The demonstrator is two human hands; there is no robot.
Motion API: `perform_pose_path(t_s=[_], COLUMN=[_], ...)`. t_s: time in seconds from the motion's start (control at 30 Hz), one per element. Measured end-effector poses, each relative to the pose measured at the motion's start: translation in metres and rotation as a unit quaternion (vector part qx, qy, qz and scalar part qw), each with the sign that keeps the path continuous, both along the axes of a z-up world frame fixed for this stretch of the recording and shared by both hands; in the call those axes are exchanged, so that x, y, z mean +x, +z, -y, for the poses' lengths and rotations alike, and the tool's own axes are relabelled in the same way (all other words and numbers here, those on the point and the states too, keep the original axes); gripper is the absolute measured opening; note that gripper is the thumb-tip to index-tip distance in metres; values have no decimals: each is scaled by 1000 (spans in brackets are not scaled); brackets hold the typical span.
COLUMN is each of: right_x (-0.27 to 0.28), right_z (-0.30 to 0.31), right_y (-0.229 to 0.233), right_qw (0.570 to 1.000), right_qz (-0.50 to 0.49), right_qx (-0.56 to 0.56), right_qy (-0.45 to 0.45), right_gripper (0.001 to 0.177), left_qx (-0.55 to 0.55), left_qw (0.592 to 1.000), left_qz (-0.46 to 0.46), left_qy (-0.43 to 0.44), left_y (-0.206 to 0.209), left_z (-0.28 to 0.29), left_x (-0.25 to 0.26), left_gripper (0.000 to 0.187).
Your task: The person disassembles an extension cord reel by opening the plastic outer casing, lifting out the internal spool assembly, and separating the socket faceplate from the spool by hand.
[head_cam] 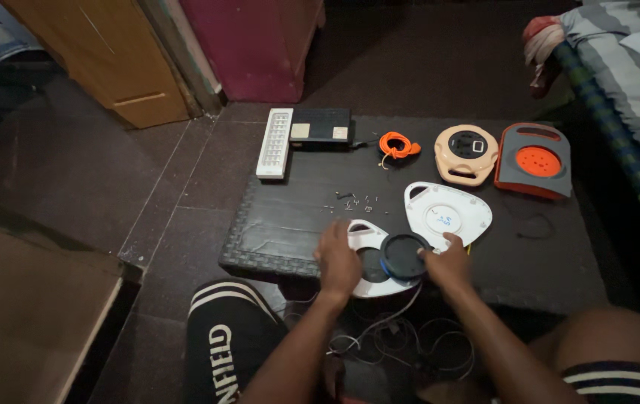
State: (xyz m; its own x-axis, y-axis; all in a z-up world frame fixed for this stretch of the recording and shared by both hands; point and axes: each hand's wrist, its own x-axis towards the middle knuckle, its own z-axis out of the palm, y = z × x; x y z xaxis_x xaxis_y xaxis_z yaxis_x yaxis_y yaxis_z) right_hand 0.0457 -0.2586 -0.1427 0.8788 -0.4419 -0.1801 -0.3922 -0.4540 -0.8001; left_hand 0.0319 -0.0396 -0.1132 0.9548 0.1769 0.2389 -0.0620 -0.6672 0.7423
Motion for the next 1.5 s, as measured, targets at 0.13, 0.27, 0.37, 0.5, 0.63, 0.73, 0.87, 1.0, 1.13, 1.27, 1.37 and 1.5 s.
perform_pose_path(t_s=[0.13, 0.27, 0.37, 0.5, 0.63, 0.73, 0.87, 1.0, 1.13, 1.27, 1.37, 1.5], right_x=[9, 26, 31, 36, 35, 30, 10, 3, 2, -8, -7, 8], right_z=[12, 15, 20, 22, 24, 25, 14, 19, 23, 22, 26, 33], right_y=[-10, -1, 0, -5, 0, 12, 32, 24, 17, 43, 68, 88], right_qw=[998, 947, 929, 908, 924, 937, 924, 936, 956, 997, 972, 927], right_qz=[58, 0, -42, -92, -66, -19, -63, -117, 2, 26, 160, 84], right_qx=[27, 318, 364, 410, 375, 328, 367, 330, 292, 15, -88, 312], right_qy=[1, -50, -50, -6, 36, 117, 91, 32, 38, 73, 147, 190], right_gripper=[46, 35, 44, 57, 52, 54, 41, 50, 57, 45, 49, 66], left_qx=[133, 129, 73, -48, -219, -258, -276, -348, -276, -379, -419, -428], left_qw=[976, 961, 974, 974, 958, 953, 958, 935, 959, 905, 882, 859], left_qz=[-98, -114, -72, 86, 16, -12, -14, -71, -55, -193, -182, -144], left_qy=[-140, -219, -204, -205, -186, -160, -78, -20, -15, -22, -111, -240], left_y=[54, 55, 25, 9, 33, 50, 60, 53, 39, 38, 40, 54], left_z=[13, 26, 29, 33, 44, 52, 58, 64, 68, 71, 71, 73], left_x=[-21, -23, -10, 10, 20, 20, 25, 31, 34, 34, 33, 28], left_gripper=[80, 103, 100, 96, 108, 113, 93, 90, 87, 90, 93, 94])
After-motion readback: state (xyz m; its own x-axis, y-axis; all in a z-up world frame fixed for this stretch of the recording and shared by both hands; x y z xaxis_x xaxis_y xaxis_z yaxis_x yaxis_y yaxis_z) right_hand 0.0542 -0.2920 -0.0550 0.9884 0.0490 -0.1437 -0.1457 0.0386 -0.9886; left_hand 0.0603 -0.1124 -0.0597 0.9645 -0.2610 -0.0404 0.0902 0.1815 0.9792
